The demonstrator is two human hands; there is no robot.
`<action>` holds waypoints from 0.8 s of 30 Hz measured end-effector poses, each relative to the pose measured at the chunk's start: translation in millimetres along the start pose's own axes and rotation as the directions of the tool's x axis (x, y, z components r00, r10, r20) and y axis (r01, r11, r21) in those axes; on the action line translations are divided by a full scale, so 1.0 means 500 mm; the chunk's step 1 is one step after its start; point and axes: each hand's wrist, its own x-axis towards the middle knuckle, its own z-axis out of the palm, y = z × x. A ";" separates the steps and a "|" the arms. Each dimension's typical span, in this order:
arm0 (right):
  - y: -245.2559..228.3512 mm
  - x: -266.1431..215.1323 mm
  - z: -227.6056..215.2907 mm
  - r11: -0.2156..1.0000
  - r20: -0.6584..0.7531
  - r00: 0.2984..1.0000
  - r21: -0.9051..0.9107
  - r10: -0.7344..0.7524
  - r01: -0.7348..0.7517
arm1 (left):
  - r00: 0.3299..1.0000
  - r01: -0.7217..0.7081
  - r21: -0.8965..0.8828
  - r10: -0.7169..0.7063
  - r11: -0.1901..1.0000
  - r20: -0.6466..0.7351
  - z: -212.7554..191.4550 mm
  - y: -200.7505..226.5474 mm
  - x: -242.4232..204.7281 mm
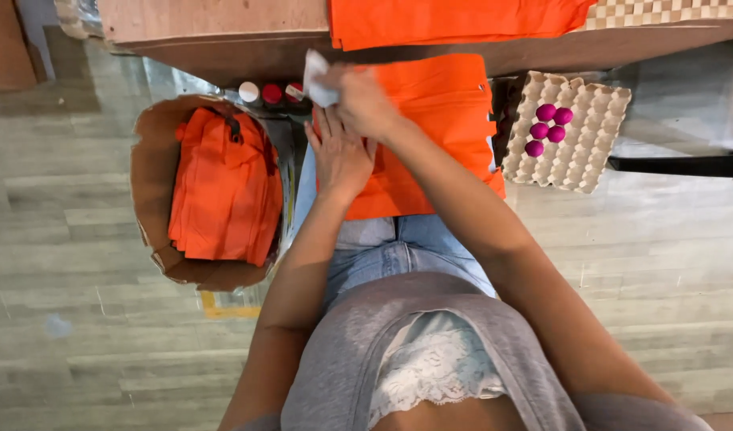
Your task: The person repeatedly wipes the surface of orange fabric pieces with a white cloth, then folds them and places them on a stack on the table. The person handles the fabric one at a time, wiping each piece before folding and stacking it.
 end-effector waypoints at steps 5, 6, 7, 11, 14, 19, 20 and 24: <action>0.014 0.048 0.017 0.966 0.107 0.982 -0.228 0.153 -0.125 | 1.000 0.022 -0.124 -0.022 0.992 0.004 -0.019 -0.014 -0.005; 0.016 0.049 0.007 0.945 0.138 0.976 -0.305 0.170 -0.121 | 1.000 0.022 -0.141 -0.025 0.990 -0.015 -0.024 -0.011 -0.005; 0.026 0.035 -0.008 0.943 0.135 0.976 -0.308 0.173 -0.125 | 1.000 0.018 -0.143 -0.020 0.990 -0.015 -0.028 -0.010 -0.005; 0.127 -0.036 -0.047 0.816 0.170 0.894 -0.505 0.414 -0.282 | 1.000 0.004 -0.141 -0.007 0.990 -0.017 -0.033 -0.005 -0.005; 0.177 -0.101 -0.091 0.707 0.135 0.851 -0.630 0.507 -0.322 | 1.000 0.006 -0.124 -0.005 0.992 0.010 -0.045 -0.003 -0.011; 0.262 -0.157 -0.177 0.801 -0.084 0.899 -0.422 0.430 -0.423 | 1.000 0.015 -0.145 -0.011 0.989 0.029 -0.051 -0.006 -0.008; 0.274 -0.166 -0.199 0.866 -0.144 0.897 -0.234 0.418 -0.442 | 1.000 0.013 -0.134 -0.011 0.991 0.019 -0.050 -0.005 -0.006; 0.263 -0.209 -0.252 0.737 -0.187 0.725 0.328 0.663 -0.591 | 1.000 0.011 -0.128 -0.009 0.992 0.014 -0.046 -0.006 -0.010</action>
